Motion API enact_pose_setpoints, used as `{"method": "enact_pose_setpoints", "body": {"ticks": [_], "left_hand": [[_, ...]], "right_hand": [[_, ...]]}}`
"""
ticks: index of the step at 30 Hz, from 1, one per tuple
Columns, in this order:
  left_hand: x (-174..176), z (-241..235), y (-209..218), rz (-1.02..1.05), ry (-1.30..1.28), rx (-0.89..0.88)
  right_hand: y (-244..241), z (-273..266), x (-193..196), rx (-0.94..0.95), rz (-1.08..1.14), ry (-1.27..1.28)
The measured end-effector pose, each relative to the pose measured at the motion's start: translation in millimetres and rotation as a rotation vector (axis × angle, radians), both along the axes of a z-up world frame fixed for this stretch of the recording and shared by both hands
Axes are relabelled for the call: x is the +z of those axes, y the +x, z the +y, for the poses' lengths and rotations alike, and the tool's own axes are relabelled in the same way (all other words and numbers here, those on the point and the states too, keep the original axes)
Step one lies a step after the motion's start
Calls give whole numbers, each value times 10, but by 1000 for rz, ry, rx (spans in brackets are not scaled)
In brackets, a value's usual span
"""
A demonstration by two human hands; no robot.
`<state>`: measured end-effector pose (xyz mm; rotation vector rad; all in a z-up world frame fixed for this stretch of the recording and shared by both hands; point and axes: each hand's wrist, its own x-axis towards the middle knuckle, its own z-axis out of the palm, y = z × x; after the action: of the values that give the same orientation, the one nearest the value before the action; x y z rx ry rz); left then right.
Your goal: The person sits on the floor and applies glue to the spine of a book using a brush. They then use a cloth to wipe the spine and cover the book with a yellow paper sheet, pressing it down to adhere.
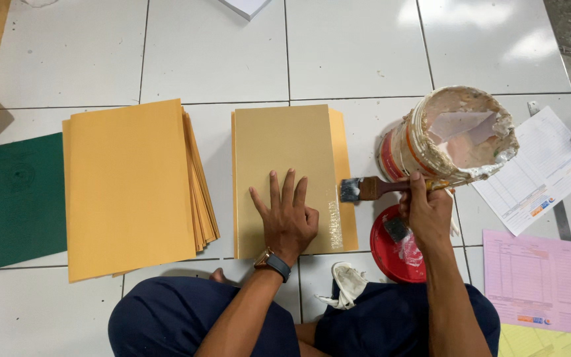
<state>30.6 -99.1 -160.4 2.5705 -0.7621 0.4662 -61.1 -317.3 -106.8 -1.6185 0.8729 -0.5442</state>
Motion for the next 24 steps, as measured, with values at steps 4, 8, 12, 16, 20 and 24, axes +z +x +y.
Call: {"method": "enact_pose_setpoints", "body": {"ticks": [4,8,12,16,20,24], "left_hand": [[16,6,11,26,10,1],[56,9,17,36,39,2],[51,13,4,70,20,-13],[55,16,24,78,51,-11],[70,24,18,94,70,-23],[43,7,30,101,68,-16]], "right_hand": [[255,163,77,15,-99,65],[237,84,-66,-3,-75,193],[173,-57,-154,-52,-78,182],[264,-94,-363,-122,-111,221],[142,-11,-154,-66,-20,-36],[60,88,140,4,77,-410]]}}
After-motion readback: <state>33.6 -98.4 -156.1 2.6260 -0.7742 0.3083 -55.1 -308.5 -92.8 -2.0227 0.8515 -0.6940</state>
